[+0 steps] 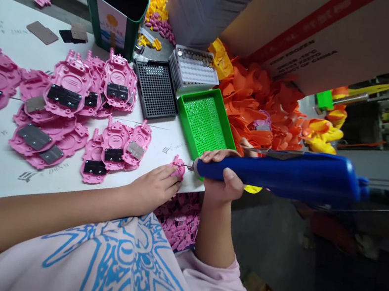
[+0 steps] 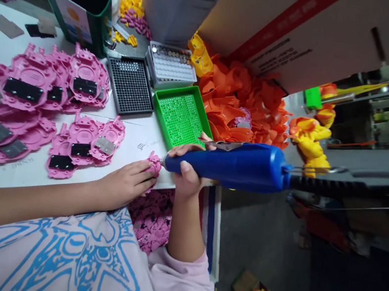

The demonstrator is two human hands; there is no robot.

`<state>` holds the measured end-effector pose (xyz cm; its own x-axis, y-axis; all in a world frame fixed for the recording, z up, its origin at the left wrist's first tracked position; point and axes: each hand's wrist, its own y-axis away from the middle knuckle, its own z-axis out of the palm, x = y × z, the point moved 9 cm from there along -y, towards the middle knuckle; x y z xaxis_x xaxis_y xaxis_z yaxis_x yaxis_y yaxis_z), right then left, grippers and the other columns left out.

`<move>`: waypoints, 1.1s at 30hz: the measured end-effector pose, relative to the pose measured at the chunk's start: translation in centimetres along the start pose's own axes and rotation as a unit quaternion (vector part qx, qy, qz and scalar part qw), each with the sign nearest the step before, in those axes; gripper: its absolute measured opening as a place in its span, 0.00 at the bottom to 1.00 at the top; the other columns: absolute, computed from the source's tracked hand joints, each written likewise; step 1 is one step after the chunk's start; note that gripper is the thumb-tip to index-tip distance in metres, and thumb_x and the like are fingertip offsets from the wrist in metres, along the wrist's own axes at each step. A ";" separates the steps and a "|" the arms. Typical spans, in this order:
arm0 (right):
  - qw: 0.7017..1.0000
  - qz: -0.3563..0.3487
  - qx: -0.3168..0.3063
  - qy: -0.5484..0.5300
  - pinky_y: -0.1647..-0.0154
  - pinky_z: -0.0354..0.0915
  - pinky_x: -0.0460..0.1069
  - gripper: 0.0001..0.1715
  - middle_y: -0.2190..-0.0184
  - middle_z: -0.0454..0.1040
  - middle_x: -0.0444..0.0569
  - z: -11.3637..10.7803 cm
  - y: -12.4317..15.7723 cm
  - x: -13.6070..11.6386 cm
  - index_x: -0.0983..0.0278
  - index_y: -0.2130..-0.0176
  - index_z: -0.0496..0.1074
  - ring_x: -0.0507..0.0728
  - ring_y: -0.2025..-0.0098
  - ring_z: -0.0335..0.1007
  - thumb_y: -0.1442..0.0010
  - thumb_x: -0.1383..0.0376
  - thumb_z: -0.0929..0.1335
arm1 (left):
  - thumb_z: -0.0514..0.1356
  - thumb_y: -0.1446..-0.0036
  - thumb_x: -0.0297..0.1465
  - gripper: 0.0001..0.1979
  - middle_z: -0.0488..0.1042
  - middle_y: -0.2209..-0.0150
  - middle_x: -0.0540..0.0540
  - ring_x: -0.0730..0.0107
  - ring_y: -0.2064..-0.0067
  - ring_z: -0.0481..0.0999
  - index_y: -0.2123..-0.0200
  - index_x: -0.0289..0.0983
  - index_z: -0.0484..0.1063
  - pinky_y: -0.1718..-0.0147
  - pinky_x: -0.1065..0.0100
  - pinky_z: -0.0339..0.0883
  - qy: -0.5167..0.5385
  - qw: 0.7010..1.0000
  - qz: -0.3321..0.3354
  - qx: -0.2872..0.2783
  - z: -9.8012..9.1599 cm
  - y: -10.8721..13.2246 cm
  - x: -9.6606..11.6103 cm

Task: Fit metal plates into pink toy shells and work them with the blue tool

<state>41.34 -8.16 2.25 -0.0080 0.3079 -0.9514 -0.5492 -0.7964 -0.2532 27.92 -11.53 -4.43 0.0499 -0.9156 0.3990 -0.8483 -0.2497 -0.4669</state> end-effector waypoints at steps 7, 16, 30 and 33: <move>0.981 -0.111 0.156 0.045 0.75 0.67 0.47 0.09 0.79 0.66 0.38 -5.5 -1.7 -5.1 0.59 0.71 0.66 0.49 0.79 0.65 0.55 0.60 0.64 | 0.58 0.40 0.25 0.14 0.76 0.51 0.38 0.51 0.45 0.71 0.51 0.30 0.72 0.44 0.53 0.68 0.006 1.000 0.002 -0.008 0.1 0.1 0.0; 0.957 -0.039 0.274 0.085 0.81 0.64 0.46 0.12 0.83 0.65 0.37 -11.2 -2.2 -2.0 0.61 0.73 0.61 0.49 0.83 0.64 0.60 0.58 0.65 | 0.58 0.40 0.25 0.15 0.75 0.50 0.37 0.50 0.43 0.69 0.50 0.29 0.71 0.43 0.52 0.66 0.031 0.999 -0.011 -0.028 0.4 0.0 -0.1; 0.957 -0.058 0.262 0.110 0.80 0.64 0.48 0.19 0.83 0.67 0.36 -11.5 -1.9 -2.1 0.60 0.63 0.63 0.51 0.84 0.64 0.59 0.60 0.64 | 0.56 0.39 0.26 0.15 0.74 0.49 0.37 0.53 0.42 0.68 0.49 0.30 0.71 0.42 0.52 0.66 0.052 0.998 -0.021 -0.042 0.2 0.0 -0.4; 0.958 -0.048 0.256 0.115 0.79 0.66 0.48 0.13 0.81 0.66 0.38 -11.8 -1.8 -1.6 0.62 0.70 0.63 0.51 0.82 0.65 0.57 0.58 0.64 | 0.56 0.39 0.25 0.15 0.74 0.49 0.36 0.53 0.42 0.68 0.49 0.30 0.71 0.42 0.52 0.65 0.055 0.997 -0.018 -0.049 0.3 0.0 -0.3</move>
<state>52.26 -13.35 2.17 0.2147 0.1964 -0.9567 -0.8774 -0.3916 -0.2772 28.12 -11.34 -4.78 0.0266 -0.8649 0.5012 -0.8946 -0.2444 -0.3742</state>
